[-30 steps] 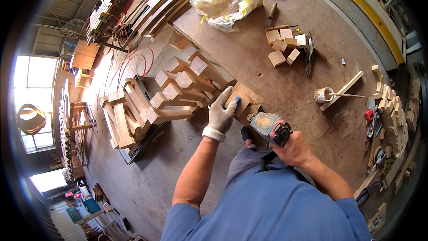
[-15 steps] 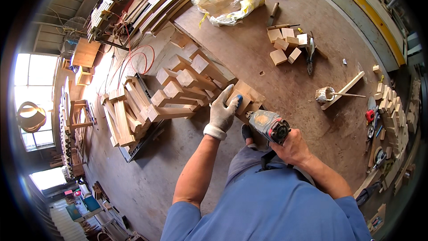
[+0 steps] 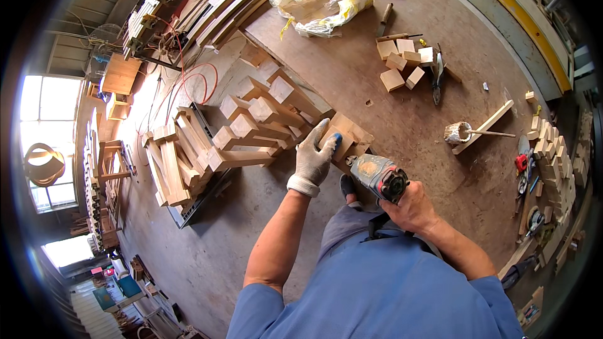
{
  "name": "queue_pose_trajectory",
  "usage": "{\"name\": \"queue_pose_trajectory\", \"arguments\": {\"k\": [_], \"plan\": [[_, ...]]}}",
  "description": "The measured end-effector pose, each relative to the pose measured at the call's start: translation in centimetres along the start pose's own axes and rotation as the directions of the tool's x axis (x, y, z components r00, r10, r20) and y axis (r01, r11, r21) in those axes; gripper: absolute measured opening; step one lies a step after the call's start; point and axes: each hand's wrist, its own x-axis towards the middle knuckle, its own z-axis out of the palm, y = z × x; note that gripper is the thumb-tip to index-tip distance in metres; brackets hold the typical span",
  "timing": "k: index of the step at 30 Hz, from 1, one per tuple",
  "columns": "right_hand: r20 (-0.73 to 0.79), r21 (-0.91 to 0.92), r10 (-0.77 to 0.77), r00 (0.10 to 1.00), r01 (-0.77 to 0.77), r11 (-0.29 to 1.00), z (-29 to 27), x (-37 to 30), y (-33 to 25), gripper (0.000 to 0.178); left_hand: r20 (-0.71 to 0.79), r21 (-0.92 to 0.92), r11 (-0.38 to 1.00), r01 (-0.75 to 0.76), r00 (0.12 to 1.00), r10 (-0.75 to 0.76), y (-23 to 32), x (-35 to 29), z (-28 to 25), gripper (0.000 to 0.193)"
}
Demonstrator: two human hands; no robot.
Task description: The person applies glue to small wooden blocks and uses a nail gun to fasten them to longer wooden planks. They repeatedly pick up blocks, apply adhesive, and drive nails into the joints to assemble furniture frames.
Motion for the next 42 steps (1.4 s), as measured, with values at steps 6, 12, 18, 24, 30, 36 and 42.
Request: {"name": "queue_pose_trajectory", "arguments": {"k": [6, 12, 18, 24, 30, 36, 42], "plan": [[0.000, 0.001, 0.003, 1.000, -0.003, 1.000, 0.0, 0.1, 0.1, 0.018, -0.006, 0.041, 0.999, -0.004, 1.000, 0.004, 0.8, -0.1, -0.2, 0.058], [0.019, -0.040, 0.026, 0.999, -0.025, 0.999, -0.9, -1.8, 1.2, 0.019, -0.003, 0.019, 1.000, -0.006, 1.000, 0.006, 0.2, 0.0, -0.1, 0.058], [-0.149, -0.076, 0.305, 0.941, -0.318, 0.945, -5.8, -6.7, 2.4, 0.025, -0.003, -0.014, 1.000, 0.016, 1.000, -0.016, 0.1, -0.1, -0.1, 0.058], [-0.410, -0.302, 0.584, 0.700, -0.709, 0.638, -10.7, -12.7, 12.6, 0.035, 0.059, -0.062, 0.996, 0.068, 0.996, -0.064, 0.6, 0.0, -0.5, 0.053], [-0.566, -0.446, 0.612, 0.552, -0.830, 0.336, -13.1, -18.8, 24.5, 0.082, -0.004, 0.284, 0.933, -0.220, 0.973, 0.230, 1.6, -1.8, -0.7, 0.076], [-0.545, -0.517, 0.605, 0.580, -0.801, 0.302, -12.8, -19.8, 28.4, 0.085, -0.014, 0.456, 0.861, -0.225, 0.965, 0.260, 1.6, -3.2, 0.0, 0.086], [-0.415, -0.563, 0.278, 0.866, -0.485, 0.670, -9.2, -12.8, 19.8, 0.042, -0.074, 0.438, 0.864, -0.247, 0.948, 0.309, -0.6, -6.5, -1.4, 0.083]]}}
